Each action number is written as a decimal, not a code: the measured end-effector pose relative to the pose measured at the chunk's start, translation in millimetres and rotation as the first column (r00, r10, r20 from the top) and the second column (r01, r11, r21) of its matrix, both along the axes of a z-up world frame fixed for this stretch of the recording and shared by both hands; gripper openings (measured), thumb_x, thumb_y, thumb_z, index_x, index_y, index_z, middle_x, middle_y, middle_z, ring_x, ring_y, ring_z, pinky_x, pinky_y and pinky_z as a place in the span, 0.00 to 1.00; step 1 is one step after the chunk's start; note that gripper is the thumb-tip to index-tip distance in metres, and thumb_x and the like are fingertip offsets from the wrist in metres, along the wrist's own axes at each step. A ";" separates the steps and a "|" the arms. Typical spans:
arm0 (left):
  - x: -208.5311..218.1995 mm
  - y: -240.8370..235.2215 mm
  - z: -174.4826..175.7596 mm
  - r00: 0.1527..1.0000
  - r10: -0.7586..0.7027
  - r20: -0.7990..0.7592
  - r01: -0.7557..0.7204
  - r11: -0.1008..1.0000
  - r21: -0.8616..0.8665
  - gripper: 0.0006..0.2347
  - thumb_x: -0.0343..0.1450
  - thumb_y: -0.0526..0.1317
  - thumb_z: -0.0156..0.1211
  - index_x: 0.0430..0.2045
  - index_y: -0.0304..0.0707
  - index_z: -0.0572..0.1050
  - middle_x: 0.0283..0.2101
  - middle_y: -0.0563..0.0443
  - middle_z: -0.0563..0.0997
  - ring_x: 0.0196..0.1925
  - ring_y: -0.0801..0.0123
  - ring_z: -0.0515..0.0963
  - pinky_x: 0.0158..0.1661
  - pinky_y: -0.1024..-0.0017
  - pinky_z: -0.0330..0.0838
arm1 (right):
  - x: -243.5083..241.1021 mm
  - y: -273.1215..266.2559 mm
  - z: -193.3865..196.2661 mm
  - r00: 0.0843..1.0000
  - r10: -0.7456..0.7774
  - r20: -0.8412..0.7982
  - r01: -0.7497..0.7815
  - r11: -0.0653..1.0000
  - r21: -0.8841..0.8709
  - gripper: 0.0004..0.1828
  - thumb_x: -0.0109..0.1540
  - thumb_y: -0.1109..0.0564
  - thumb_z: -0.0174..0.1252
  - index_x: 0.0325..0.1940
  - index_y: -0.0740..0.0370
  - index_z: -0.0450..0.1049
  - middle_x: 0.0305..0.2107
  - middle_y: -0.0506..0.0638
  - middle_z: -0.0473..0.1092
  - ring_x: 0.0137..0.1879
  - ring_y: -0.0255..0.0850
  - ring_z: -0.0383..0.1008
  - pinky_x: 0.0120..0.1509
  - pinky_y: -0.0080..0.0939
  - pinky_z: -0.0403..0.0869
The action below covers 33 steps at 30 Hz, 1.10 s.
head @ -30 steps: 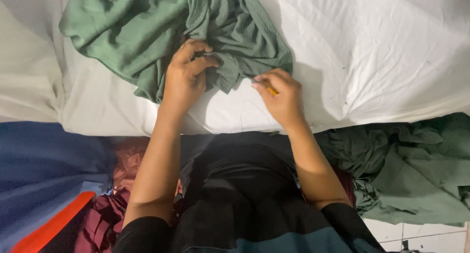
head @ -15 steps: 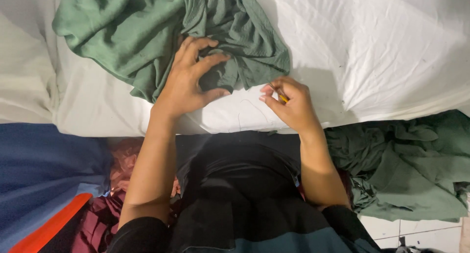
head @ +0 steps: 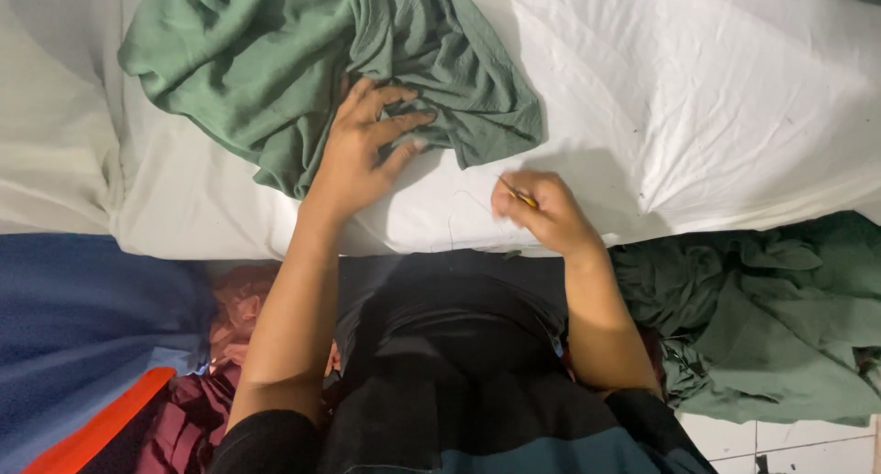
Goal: The person lays a green shirt on a white bedsheet and uses yellow-handled scissors to cut a small section of the fabric near the hem.
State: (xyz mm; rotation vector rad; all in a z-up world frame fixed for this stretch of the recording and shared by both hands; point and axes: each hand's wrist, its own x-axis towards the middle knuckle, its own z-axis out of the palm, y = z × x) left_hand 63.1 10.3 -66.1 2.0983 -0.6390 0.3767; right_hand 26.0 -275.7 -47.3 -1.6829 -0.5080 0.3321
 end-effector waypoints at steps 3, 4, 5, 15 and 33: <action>4.2 1.1 -11.6 1.000 0.013 -0.007 -0.013 0.996 -0.085 0.04 0.72 0.37 0.68 0.36 0.40 0.85 0.46 0.41 0.81 0.52 0.41 0.80 0.65 0.47 0.58 | -5.7 0.2 17.7 0.971 0.214 -0.103 -0.203 0.973 0.113 0.13 0.61 0.65 0.61 0.21 0.62 0.75 0.13 0.46 0.62 0.22 0.35 0.60 0.29 0.35 0.64; 5.1 0.8 -11.7 1.000 0.014 -0.004 -0.014 0.996 -0.083 0.04 0.72 0.37 0.68 0.36 0.40 0.85 0.46 0.41 0.81 0.52 0.41 0.80 0.65 0.47 0.58 | -5.2 1.8 6.0 0.971 0.216 -0.099 -0.204 0.972 0.115 0.13 0.61 0.65 0.61 0.21 0.62 0.75 0.13 0.46 0.62 0.22 0.35 0.60 0.29 0.35 0.64; 6.1 -0.1 -12.1 0.999 0.019 -0.042 -0.024 0.992 -0.128 0.04 0.72 0.36 0.67 0.35 0.38 0.85 0.44 0.39 0.81 0.51 0.39 0.79 0.61 0.47 0.61 | -5.5 3.0 -5.8 0.999 0.051 0.010 -0.051 0.996 0.073 0.07 0.60 0.66 0.63 0.26 0.62 0.77 0.19 0.48 0.66 0.24 0.34 0.61 0.30 0.35 0.64; 6.6 5.2 -3.8 0.923 -0.045 -0.382 -0.101 0.930 -0.353 0.07 0.77 0.36 0.59 0.36 0.37 0.84 0.31 0.46 0.82 0.41 0.65 0.80 0.48 0.61 0.72 | 36.4 45.3 -42.8 0.726 -0.329 0.604 0.427 0.904 -0.020 0.04 0.62 0.65 0.68 0.38 0.63 0.78 0.34 0.50 0.77 0.41 0.47 0.81 0.47 0.41 0.78; 7.4 4.3 -19.9 0.891 -0.015 -0.453 -0.162 0.923 -0.350 0.11 0.78 0.37 0.59 0.25 0.35 0.81 0.24 0.48 0.74 0.36 0.66 0.74 0.44 0.67 0.67 | 36.6 24.2 -74.1 0.906 -0.375 0.198 0.386 0.922 -0.020 0.08 0.63 0.64 0.56 0.37 0.59 0.81 0.12 0.49 0.62 0.22 0.33 0.61 0.28 0.35 0.65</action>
